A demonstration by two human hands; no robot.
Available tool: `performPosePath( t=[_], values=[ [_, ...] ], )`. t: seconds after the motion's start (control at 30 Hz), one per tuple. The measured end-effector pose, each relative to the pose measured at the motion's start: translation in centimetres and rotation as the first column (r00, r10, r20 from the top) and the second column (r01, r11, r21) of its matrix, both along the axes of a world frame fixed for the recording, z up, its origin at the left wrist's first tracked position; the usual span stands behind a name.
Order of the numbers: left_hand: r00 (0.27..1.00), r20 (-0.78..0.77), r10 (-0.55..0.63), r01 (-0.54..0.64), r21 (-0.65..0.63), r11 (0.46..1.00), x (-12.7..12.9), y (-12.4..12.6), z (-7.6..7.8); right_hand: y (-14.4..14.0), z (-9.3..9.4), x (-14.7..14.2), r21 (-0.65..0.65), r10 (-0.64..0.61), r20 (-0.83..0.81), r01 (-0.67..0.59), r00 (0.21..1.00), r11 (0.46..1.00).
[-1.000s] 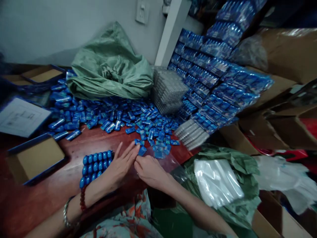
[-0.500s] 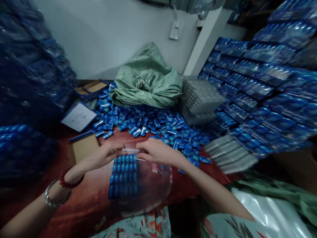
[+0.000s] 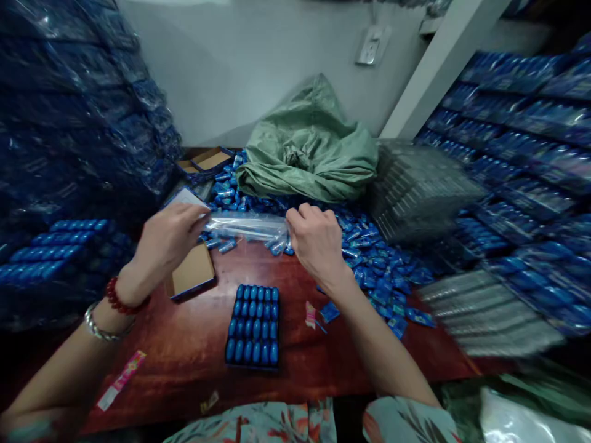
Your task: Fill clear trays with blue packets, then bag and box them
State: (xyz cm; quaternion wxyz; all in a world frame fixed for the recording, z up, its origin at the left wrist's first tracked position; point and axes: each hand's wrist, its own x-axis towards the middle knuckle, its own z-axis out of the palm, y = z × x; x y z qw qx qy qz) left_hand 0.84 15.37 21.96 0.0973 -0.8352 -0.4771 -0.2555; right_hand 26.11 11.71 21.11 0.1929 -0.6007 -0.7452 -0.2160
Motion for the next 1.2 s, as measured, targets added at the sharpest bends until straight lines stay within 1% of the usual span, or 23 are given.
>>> performPosePath(
  t=[0.03,0.07,0.1,0.13,0.17,0.2,0.23,0.27,0.3,0.33,0.37,0.4,0.47,0.57,0.67,0.73,0.83,0.9,0.97,1.03,1.07,1.13,1.2],
  values=[
    [0.994,0.104,0.037,-0.045,0.079,0.996,-0.3,-0.3,-0.2,-0.4,-0.7,0.1,0.106,-0.003,-0.07,0.011,0.998,0.994],
    [0.975,0.213,0.066,-0.094,0.127,0.987,-0.6,-0.7,-0.9,-0.8,-1.8,0.1,0.185,0.004,-0.14,0.022,0.99,0.983],
    [0.945,0.314,0.091,-0.14,0.137,0.981,-0.7,-1.1,-2.1,-1.1,-3.3,0.1,0.228,0.023,-0.213,0.027,0.977,0.973],
    [0.908,0.402,0.12,-0.176,0.107,0.979,-0.6,-1.6,-3.8,-1.3,-5.3,0.0,0.24,0.041,-0.294,0.032,0.955,0.97],
    [0.864,0.48,0.149,-0.194,0.044,0.98,-0.4,-2.0,-6.0,-1.4,-7.5,-0.1,0.213,0.055,-0.386,0.031,0.921,0.977],
    [0.821,0.539,0.191,-0.191,-0.058,0.98,-0.1,-2.3,-8.6,-1.4,-10.0,-0.3,0.152,0.046,-0.496,0.034,0.867,0.988],
    [0.779,0.582,0.233,-0.147,-0.193,0.97,0.4,-2.5,-11.4,-1.3,-12.5,-0.5,0.06,0.001,-0.609,0.045,0.793,0.997],
    [0.753,0.611,0.244,-0.039,-0.329,0.944,0.9,-2.6,-14.3,-1.2,-14.9,-0.6,-0.068,-0.067,-0.701,0.027,0.71,0.997],
    [0.724,0.631,0.278,0.052,-0.452,0.891,1.4,-2.6,-17.0,-1.1,-17.1,-0.8,-0.179,-0.142,-0.765,0.005,0.628,0.984],
    [0.688,0.643,0.336,0.092,-0.538,0.838,1.9,-2.6,-19.3,-1.0,-19.0,-1.0,-0.266,-0.217,-0.797,-0.004,0.563,0.964],
    [0.68,0.64,0.358,0.097,-0.563,0.821,2.4,-2.6,-21.3,-1.0,-20.6,-1.1,-0.331,-0.278,-0.809,-0.011,0.517,0.944],
    [0.672,0.642,0.371,0.111,-0.582,0.806,2.8,-2.6,-22.8,-1.2,-21.9,-1.3,-0.374,-0.317,-0.813,-0.02,0.488,0.927],
    [0.663,0.649,0.372,0.133,-0.592,0.795,3.4,-3.0,-24.7,-1.7,-23.7,-1.7,-0.402,-0.329,-0.82,-0.062,0.468,0.913],
    [0.64,0.667,0.382,0.166,-0.605,0.779,3.8,-4.3,-25.7,-3.2,-25.0,-2.5,-0.373,-0.285,-0.849,-0.122,0.444,0.92],
    [0.612,0.664,0.429,0.145,-0.628,0.765,3.8,-6.1,-25.8,-5.1,-25.7,-3.3,-0.373,-0.328,-0.869,-0.054,0.37,0.926],
    [0.585,0.669,0.458,0.145,-0.642,0.752,3.8,-7.5,-25.8,-6.5,-25.9,-3.6,-0.415,-0.388,-0.872,-0.032,0.299,0.909],
    [0.479,0.706,0.521,0.195,-0.664,0.722,3.6,-9.0,-25.8,-8.0,-25.8,-3.9,-0.455,-0.431,-0.88,-0.091,0.199,0.886],
    [0.39,0.724,0.57,0.224,-0.674,0.704,3.4,-9.4,-25.8,-8.0,-25.7,-3.9,-0.429,-0.415,-0.902,-0.131,0.121,0.894],
    [0.356,0.719,0.597,0.228,-0.686,0.691,3.1,-9.2,-26.0,-7.4,-25.7,-3.9,-0.418,-0.418,-0.908,-0.146,0.032,0.897],
    [0.373,0.707,0.6,0.226,-0.697,0.681,2.7,-8.7,-26.4,-6.7,-25.7,-3.8,-0.439,-0.447,-0.894,-0.148,-0.021,0.886],
    [0.393,0.698,0.598,0.228,-0.705,0.672,2.5,-8.4,-26.5,-6.5,-25.8,-3.7,-0.451,-0.461,-0.887,-0.159,-0.028,0.878],
    [0.441,0.676,0.59,0.241,-0.723,0.648,1.7,-8.1,-26.7,-6.6,-25.8,-3.5,-0.472,-0.479,-0.878,-0.196,0.008,0.86],
    [0.491,0.646,0.584,0.249,-0.747,0.616,0.8,-8.2,-26.5,-7.4,-25.7,-3.2,-0.504,-0.499,-0.863,-0.22,0.084,0.835]
  ],
)
